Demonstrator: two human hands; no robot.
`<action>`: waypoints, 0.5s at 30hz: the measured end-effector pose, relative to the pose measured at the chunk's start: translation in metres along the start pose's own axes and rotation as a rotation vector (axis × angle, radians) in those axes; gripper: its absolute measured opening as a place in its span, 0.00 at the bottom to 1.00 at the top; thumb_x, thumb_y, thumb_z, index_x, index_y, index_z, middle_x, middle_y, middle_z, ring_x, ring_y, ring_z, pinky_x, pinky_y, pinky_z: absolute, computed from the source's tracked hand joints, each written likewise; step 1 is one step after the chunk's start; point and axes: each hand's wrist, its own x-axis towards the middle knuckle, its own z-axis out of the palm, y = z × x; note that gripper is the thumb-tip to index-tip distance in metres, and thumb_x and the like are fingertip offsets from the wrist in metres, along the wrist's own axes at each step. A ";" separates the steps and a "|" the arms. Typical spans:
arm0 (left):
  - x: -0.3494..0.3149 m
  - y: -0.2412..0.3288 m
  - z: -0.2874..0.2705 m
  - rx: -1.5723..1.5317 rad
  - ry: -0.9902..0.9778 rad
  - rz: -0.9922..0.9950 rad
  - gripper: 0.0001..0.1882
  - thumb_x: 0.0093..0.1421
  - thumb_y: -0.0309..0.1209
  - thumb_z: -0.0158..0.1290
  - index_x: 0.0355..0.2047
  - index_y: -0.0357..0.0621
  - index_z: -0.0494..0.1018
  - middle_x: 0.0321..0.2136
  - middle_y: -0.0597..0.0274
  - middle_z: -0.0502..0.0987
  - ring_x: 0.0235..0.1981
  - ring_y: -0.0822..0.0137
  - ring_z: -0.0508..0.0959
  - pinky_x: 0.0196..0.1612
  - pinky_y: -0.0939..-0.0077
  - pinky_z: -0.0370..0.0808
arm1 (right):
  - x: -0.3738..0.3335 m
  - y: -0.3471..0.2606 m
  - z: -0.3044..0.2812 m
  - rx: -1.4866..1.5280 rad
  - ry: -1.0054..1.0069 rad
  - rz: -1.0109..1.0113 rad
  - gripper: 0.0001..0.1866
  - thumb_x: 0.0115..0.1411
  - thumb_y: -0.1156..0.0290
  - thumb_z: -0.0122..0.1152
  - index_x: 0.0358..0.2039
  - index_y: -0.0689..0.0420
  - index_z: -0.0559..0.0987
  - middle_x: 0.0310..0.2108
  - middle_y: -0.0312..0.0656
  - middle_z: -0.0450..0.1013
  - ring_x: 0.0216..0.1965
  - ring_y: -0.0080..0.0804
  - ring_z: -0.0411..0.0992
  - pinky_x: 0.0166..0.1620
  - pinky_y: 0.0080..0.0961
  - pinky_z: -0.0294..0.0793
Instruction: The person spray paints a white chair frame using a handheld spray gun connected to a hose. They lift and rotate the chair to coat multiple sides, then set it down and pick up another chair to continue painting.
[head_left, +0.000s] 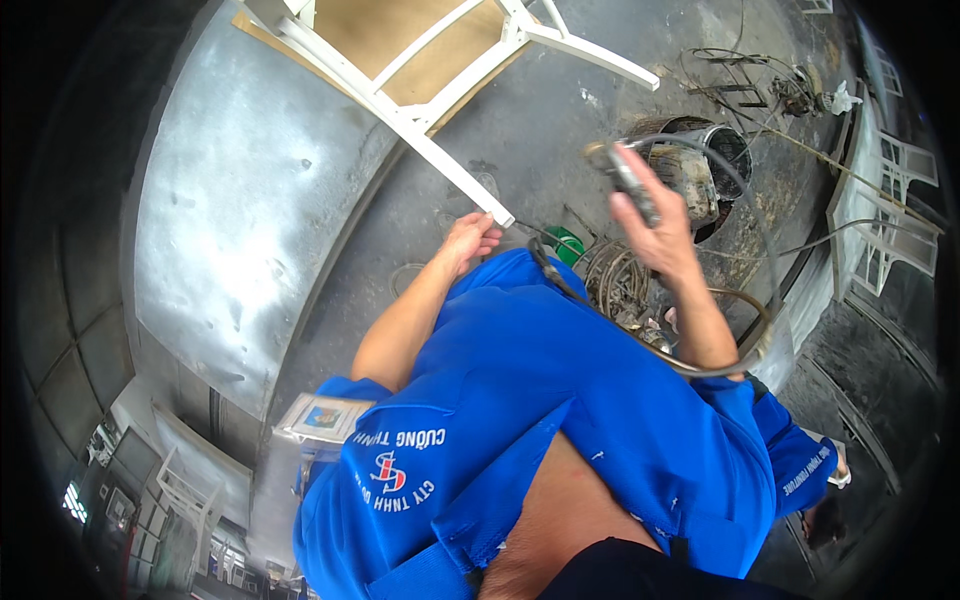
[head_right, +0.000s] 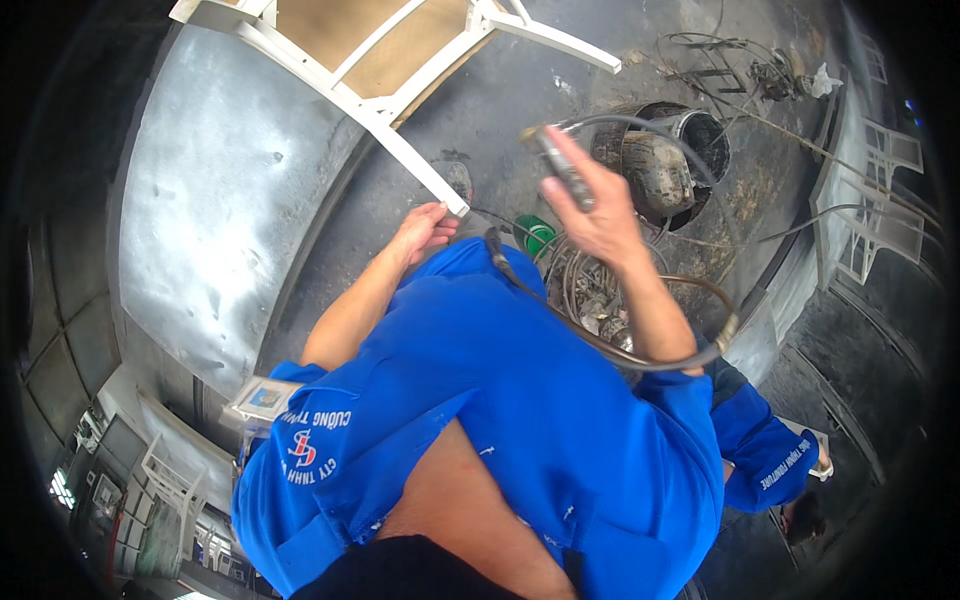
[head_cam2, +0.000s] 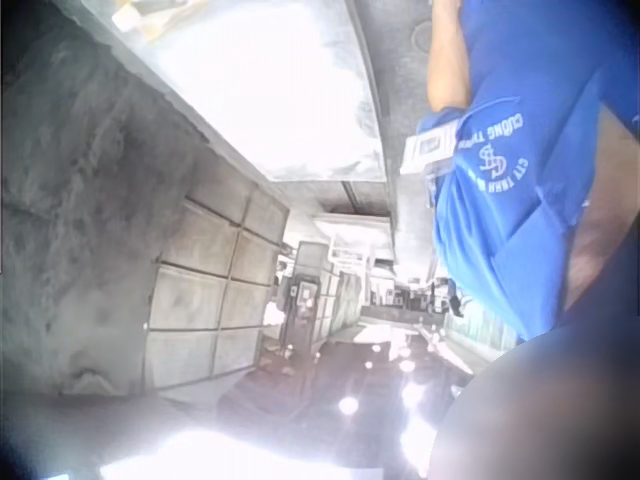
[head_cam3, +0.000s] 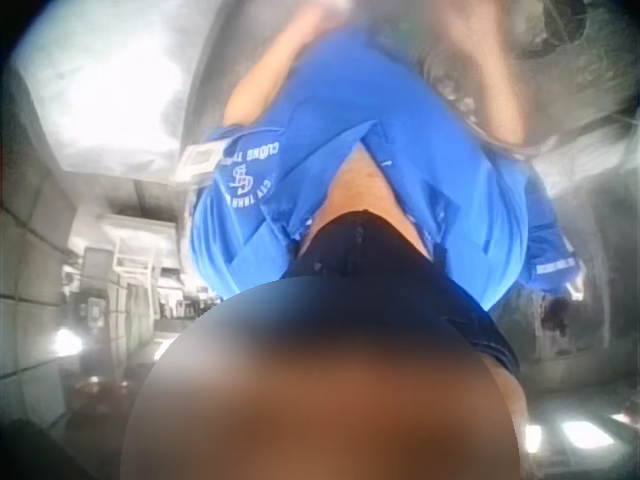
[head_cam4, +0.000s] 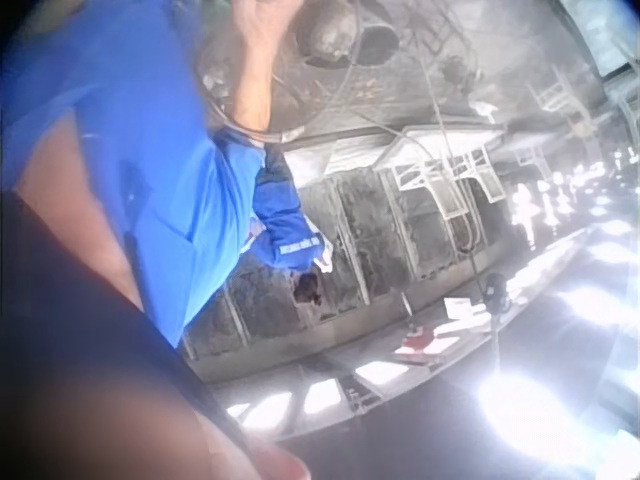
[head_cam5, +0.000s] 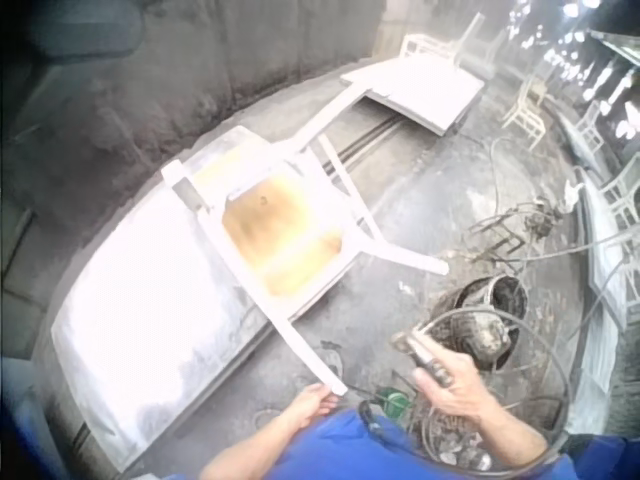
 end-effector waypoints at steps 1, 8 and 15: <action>-0.006 -0.005 -0.007 0.065 0.027 0.025 0.21 0.74 0.45 0.51 0.56 0.42 0.75 0.45 0.55 0.82 0.46 0.65 0.81 0.49 0.68 0.78 | -0.001 0.007 0.017 0.069 -0.048 0.074 0.31 0.67 0.66 0.65 0.71 0.44 0.70 0.60 0.53 0.76 0.60 0.43 0.77 0.60 0.35 0.77; -0.044 -0.087 -0.127 0.141 0.403 0.034 0.19 0.72 0.42 0.55 0.55 0.43 0.77 0.40 0.60 0.84 0.37 0.68 0.82 0.42 0.71 0.79 | 0.016 0.053 0.109 0.163 -0.043 -0.017 0.32 0.67 0.62 0.65 0.70 0.44 0.70 0.58 0.55 0.77 0.58 0.52 0.78 0.59 0.40 0.77; -0.107 -0.185 -0.237 0.587 0.644 -0.117 0.13 0.68 0.38 0.59 0.39 0.39 0.82 0.25 0.61 0.82 0.28 0.70 0.80 0.33 0.71 0.76 | 0.027 0.080 0.135 0.230 -0.084 0.150 0.32 0.67 0.57 0.61 0.71 0.41 0.69 0.60 0.55 0.75 0.58 0.60 0.75 0.61 0.45 0.76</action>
